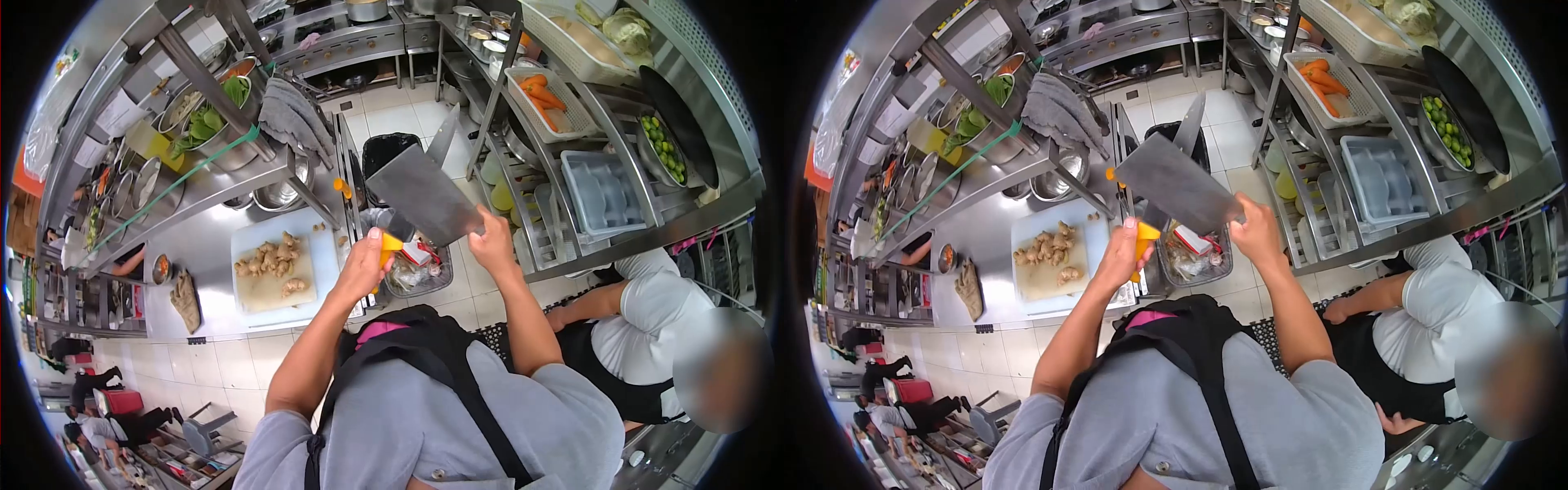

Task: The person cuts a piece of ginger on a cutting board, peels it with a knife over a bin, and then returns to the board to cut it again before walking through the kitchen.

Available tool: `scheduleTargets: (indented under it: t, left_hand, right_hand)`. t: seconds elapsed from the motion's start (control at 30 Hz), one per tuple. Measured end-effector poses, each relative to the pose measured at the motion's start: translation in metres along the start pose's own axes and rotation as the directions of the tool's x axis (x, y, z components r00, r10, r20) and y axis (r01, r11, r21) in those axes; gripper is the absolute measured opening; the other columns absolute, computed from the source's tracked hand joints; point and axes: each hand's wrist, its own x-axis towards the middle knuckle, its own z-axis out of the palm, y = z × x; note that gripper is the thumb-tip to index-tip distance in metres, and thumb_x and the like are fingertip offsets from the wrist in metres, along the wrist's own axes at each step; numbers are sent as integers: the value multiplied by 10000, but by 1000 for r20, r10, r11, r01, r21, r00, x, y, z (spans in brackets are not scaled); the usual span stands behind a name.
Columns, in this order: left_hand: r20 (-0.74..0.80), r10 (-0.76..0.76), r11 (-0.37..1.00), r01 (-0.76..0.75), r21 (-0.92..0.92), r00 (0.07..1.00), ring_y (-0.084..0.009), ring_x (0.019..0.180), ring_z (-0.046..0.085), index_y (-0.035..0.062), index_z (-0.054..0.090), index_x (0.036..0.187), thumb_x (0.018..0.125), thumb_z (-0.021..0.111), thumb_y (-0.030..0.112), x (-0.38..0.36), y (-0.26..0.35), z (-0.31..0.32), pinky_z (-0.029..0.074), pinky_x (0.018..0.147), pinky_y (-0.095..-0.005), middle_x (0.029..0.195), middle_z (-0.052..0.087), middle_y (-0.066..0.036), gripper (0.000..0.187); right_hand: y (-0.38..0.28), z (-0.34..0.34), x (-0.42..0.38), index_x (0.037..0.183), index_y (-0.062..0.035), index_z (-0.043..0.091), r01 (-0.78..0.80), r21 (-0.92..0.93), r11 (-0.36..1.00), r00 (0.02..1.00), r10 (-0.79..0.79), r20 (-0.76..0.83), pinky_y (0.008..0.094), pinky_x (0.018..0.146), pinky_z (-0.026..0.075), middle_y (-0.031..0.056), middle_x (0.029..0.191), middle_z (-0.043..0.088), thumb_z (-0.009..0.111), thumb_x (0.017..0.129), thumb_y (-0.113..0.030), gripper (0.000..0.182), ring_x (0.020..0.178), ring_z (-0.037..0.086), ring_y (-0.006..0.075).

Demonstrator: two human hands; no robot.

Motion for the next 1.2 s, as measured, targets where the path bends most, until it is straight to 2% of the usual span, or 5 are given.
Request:
scheduleTargets:
  t: [0.73,0.83,0.97,1.07,1.2]
  left_hand:
    - [75,-10,943,-15,332,997,-370,680,607,-14,544,942,1084,398,392,-61,-43,-70,474,650,-455,738,601,-198,454]
    - [65,444,686,-386,617,894,-497,787,605,-20,537,1003,952,581,167,-15,-45,-49,481,711,-540,854,621,-269,199]
    - [104,68,971,-90,220,992,-478,787,615,-7,535,1002,981,574,196,-6,-10,-20,483,715,-531,837,612,-252,208]
    - [177,483,644,-485,592,858,-430,720,617,-10,546,970,1066,455,300,-39,-40,-48,485,696,-492,748,602,-218,338]
    - [81,42,924,-69,377,996,-405,680,602,-14,547,935,1080,429,327,-57,-48,-69,483,683,-468,714,581,-199,389]
  right_hand:
    - [67,-8,15,1124,89,668,24,169,985,985,6,-175,356,524,452,189,669,615,597,685,39,448,518,565,265]
    - [28,17,1,1118,96,663,33,129,991,995,-20,-101,356,532,462,199,674,613,575,670,33,460,526,573,258]
    - [24,36,8,1075,100,665,54,141,988,998,-58,20,358,529,461,183,683,634,575,672,15,421,529,592,256]
    - [45,5,15,1073,47,686,-47,149,988,994,62,-95,362,580,494,186,735,677,568,681,19,410,591,642,279]
    - [40,-21,21,1067,21,701,45,208,977,985,-9,-170,336,590,516,161,759,705,554,707,38,389,608,674,243]
